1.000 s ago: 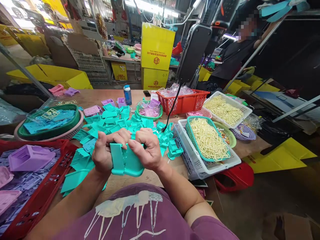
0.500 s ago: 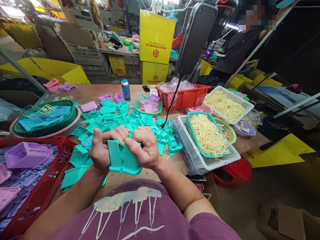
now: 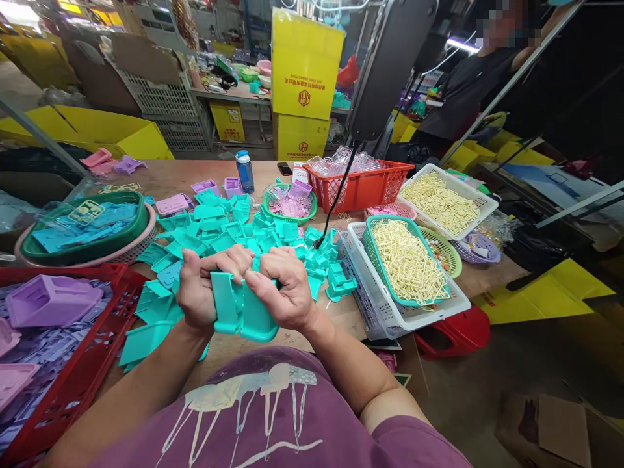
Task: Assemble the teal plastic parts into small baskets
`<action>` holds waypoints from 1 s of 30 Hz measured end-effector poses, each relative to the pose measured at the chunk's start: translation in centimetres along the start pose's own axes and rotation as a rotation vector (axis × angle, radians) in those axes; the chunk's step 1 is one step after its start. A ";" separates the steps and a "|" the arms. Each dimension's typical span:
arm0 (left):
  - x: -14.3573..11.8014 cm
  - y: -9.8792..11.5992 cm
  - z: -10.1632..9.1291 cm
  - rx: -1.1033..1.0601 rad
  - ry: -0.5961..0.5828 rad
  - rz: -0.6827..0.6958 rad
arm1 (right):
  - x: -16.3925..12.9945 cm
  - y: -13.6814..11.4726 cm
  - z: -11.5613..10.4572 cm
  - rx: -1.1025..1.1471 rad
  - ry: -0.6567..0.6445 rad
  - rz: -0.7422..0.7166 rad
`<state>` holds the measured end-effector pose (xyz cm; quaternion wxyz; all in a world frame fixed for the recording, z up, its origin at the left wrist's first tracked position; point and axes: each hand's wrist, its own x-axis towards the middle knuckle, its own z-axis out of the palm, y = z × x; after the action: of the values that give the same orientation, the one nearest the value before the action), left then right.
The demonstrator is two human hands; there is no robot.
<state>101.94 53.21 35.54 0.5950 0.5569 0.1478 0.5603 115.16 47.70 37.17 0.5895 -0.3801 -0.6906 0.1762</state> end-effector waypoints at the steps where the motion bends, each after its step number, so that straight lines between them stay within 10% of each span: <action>1: -0.1 0.0 0.0 0.001 -0.001 0.000 | 0.0 0.0 0.0 0.015 0.005 -0.004; 30: -0.9 -0.7 -0.1 0.007 -0.025 0.012 | -0.9 0.2 -0.2 -0.037 0.016 0.046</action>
<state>101.94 52.72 34.53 0.5914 0.5671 0.1390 0.5562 115.42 47.20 36.46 0.5837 -0.4082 -0.6801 0.1737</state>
